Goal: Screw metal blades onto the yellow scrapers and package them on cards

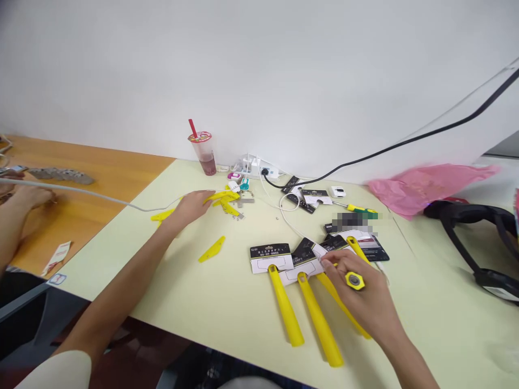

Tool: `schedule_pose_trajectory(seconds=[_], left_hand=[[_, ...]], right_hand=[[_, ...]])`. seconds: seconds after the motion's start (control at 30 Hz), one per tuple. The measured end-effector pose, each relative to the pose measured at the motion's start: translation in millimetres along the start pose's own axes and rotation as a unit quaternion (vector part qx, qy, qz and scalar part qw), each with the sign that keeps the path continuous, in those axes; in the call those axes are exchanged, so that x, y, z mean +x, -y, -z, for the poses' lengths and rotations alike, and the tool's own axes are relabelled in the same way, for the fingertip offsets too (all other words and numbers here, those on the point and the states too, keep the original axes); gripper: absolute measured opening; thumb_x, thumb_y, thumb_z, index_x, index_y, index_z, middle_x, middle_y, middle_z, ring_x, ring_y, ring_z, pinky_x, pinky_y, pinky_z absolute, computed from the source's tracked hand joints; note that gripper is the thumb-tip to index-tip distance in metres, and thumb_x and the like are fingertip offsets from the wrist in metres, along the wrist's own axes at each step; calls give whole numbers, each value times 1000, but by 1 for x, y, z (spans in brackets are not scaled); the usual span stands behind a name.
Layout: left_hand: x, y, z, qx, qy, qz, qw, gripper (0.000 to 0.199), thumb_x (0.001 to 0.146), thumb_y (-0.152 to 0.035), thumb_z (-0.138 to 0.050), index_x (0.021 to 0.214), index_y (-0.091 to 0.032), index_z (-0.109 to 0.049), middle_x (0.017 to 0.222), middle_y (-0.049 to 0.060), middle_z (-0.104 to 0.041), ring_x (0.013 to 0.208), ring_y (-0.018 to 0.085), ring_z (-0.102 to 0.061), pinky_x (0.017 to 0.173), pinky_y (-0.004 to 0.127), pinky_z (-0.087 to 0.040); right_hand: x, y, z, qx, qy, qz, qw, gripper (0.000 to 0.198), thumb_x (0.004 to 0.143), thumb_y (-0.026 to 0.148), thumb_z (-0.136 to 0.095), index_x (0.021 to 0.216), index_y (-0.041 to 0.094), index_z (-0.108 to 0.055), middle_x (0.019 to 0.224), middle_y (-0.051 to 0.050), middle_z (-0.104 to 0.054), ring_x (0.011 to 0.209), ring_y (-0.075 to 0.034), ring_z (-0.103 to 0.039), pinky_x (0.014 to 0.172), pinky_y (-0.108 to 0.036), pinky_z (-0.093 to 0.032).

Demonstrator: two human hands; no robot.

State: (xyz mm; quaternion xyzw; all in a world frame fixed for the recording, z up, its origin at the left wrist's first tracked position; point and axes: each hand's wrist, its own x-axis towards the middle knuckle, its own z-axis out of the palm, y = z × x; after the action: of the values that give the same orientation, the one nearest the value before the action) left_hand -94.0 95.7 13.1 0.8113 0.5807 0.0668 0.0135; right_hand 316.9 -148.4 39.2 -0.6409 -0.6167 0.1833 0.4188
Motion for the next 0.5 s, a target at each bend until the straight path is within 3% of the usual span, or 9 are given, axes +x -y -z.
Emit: schedule_pose_trajectory(seconds=[0.17,0.27,0.5], left_hand=[[6,3,-13,23,-6,-18,1000,45,107,-16,-42,142,-20,-69,136,15,-75,125,30,-70,106,42,-55],[5,3,-18,27,-17,-30,999,46,105,-13,-43,146,-16,-64,137,19,-71,128,31,-66,110,44,-52],[-2,-9,-19,-43,-44,-56,997,44,101,-13,-44,141,-16,-62,133,22,-63,130,38,-56,117,54,-45]], right_hand=[[7,9,-19,15,28,26,999,52,100,52,-70,64,24,-44,99,-7,-76,86,-22,-72,78,-33,-54],[12,13,-26,33,38,24,998,52,100,49,-71,65,24,-43,98,-6,-76,87,-22,-72,77,-32,-54],[23,32,-42,74,55,14,996,56,100,54,-70,64,25,-39,91,-6,-74,78,-23,-67,72,-36,-54]])
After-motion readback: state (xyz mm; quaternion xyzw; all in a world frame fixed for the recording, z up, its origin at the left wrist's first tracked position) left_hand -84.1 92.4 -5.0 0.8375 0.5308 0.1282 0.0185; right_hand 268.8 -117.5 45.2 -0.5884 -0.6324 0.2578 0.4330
